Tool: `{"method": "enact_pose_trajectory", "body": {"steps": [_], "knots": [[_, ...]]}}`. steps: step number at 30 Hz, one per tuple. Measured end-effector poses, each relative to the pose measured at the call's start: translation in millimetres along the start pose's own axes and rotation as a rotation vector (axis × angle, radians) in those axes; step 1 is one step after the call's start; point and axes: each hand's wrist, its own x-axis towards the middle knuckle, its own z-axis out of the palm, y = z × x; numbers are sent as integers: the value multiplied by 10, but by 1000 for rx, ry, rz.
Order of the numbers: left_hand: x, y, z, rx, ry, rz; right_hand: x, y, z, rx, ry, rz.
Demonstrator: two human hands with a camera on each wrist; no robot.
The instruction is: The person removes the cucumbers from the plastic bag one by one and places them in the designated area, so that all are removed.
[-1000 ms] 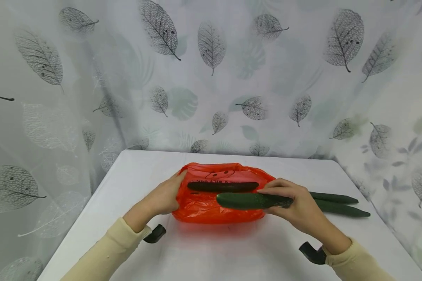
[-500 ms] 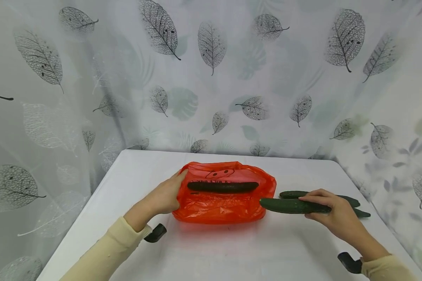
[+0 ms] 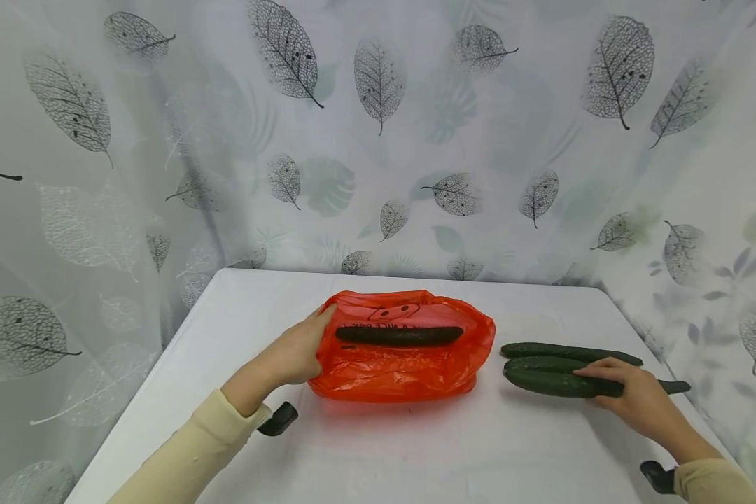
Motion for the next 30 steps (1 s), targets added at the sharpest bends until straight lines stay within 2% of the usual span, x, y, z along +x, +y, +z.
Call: {"method": "enact_pose_trajectory", "body": {"steps": [4,10,21,30], "knots": [[7,-4,-5,-2,-1,-4,-19,88,-2,0,-97,58],[6,-7,-6,4,-1,-4,-29,153,41,25,-166,99],[1,-8,14,-1,-3,-8,14,184,121,34,-185,102],[16,-1,12,0,-10,-13,19,180,123,-5,-187,75]]}}
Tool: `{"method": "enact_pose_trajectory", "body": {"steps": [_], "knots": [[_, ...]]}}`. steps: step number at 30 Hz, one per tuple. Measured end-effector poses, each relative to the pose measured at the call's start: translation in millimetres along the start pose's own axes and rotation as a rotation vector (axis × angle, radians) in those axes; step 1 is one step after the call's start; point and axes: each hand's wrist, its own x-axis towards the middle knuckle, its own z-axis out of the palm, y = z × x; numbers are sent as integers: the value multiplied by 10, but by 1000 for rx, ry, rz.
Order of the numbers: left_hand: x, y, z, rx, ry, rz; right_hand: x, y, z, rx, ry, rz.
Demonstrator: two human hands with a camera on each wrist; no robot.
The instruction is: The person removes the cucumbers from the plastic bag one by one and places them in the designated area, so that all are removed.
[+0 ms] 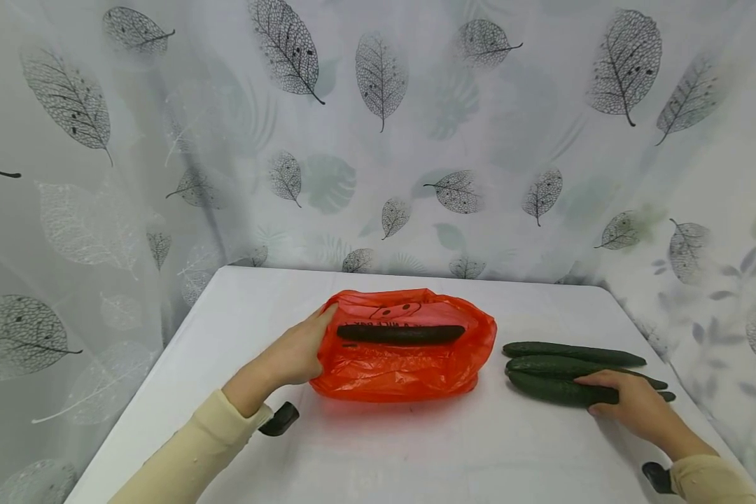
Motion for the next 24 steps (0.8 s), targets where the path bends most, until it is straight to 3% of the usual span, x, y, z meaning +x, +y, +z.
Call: {"method": "enact_pose_trajectory", "body": {"steps": [7,14,19,24], "knots": [[-5,-4,-7,5,1,6,16,-47,-36,-71,-26,6],[-4,4,-12,2,0,7,28,-123,-109,-52,-71,52],[-3,7,-11,3,3,6,20,-201,-143,-39,-51,62],[-12,9,-7,-3,2,5,69,-430,-211,-29,5,53]]}}
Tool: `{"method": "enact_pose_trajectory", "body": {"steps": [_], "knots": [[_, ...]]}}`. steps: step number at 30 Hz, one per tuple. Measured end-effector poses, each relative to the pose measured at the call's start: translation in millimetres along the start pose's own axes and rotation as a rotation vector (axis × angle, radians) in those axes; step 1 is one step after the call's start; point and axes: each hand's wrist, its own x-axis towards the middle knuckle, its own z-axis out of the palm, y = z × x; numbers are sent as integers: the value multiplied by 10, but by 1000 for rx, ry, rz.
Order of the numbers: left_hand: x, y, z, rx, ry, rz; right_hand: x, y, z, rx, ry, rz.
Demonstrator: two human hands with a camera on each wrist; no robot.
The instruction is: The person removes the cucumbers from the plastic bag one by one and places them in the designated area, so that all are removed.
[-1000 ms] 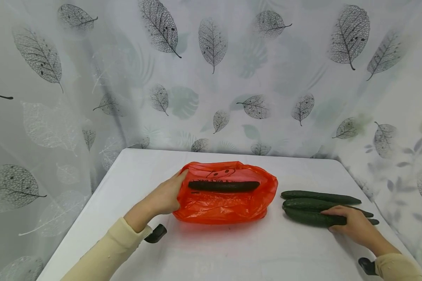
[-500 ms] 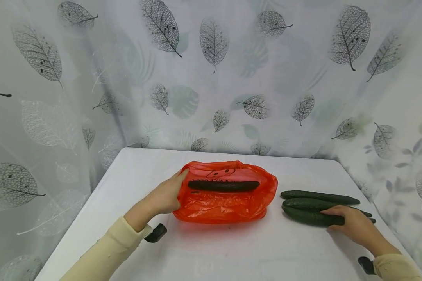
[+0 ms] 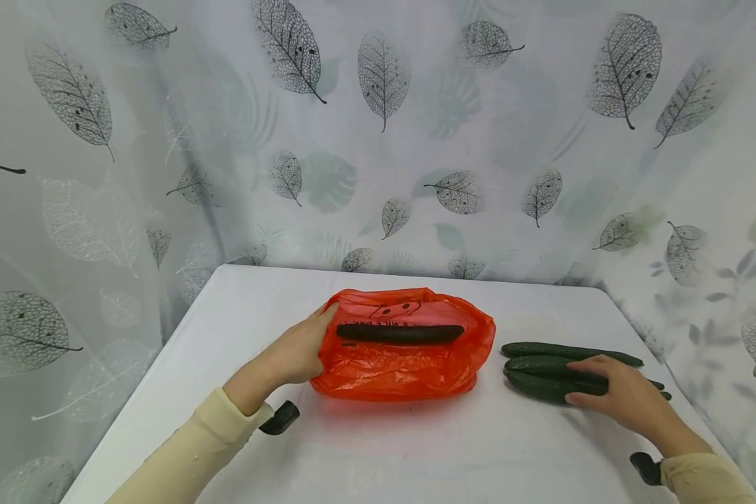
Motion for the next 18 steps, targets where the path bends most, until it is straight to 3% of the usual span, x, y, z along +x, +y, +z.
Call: {"method": "enact_pose_trajectory", "body": {"steps": [10,18], "knots": [[13,13,11,4,5,9,305,-786,-27,87,281,-123],[15,19,21,2,3,3,573,-1464,-17,80,330,-349]]}}
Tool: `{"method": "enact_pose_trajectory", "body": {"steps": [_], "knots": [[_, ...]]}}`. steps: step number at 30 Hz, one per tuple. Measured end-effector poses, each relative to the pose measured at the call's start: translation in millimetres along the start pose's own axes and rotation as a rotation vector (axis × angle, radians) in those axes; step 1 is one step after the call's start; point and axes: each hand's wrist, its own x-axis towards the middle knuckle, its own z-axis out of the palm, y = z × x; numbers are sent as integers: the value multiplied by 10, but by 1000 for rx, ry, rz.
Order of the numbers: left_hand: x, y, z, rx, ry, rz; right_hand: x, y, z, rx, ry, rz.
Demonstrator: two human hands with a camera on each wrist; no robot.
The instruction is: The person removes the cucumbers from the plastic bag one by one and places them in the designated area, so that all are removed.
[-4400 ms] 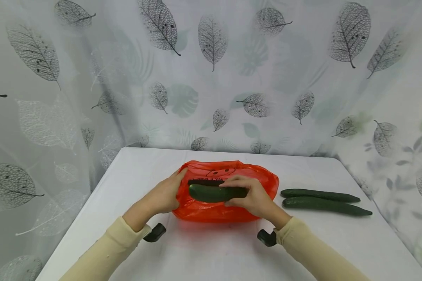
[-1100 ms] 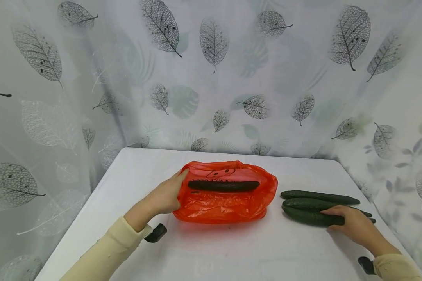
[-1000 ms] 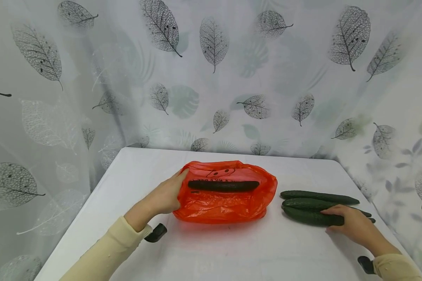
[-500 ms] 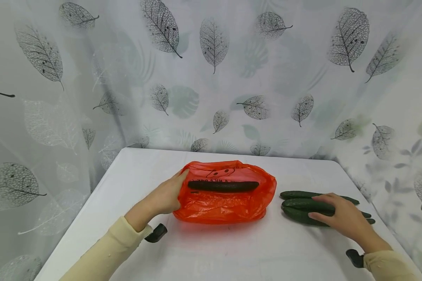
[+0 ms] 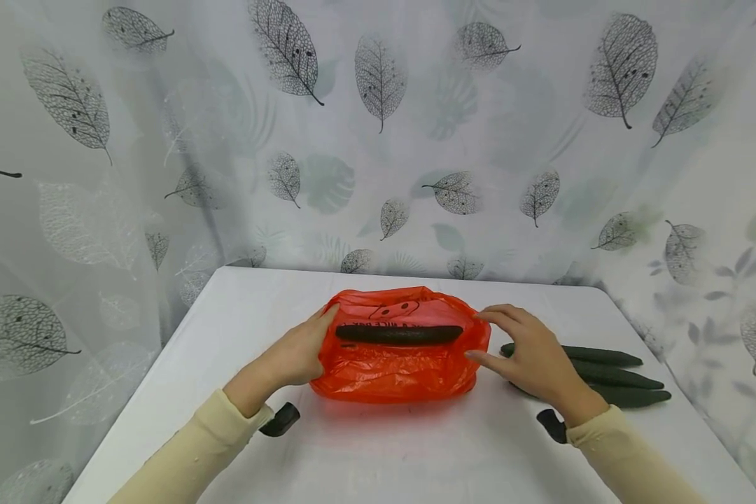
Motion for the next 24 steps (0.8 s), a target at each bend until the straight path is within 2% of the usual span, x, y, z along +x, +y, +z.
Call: {"method": "enact_pose_trajectory", "body": {"steps": [5,8,10,17,21,24], "knots": [[-3,0,10,-4,-1,0,235,-296,127,43,-8,-63],[-7,0,13,-5,7,8,346,-445,210,91,-35,-59],[-8,1,14,-7,12,12,409,-539,253,163,-61,-36],[-10,14,14,-15,9,3,621,-823,330,658,-130,69],[0,16,9,-13,8,-1,737,-903,370,942,-153,113],[8,15,3,-8,10,1,811,-910,423,1095,-160,149]]}}
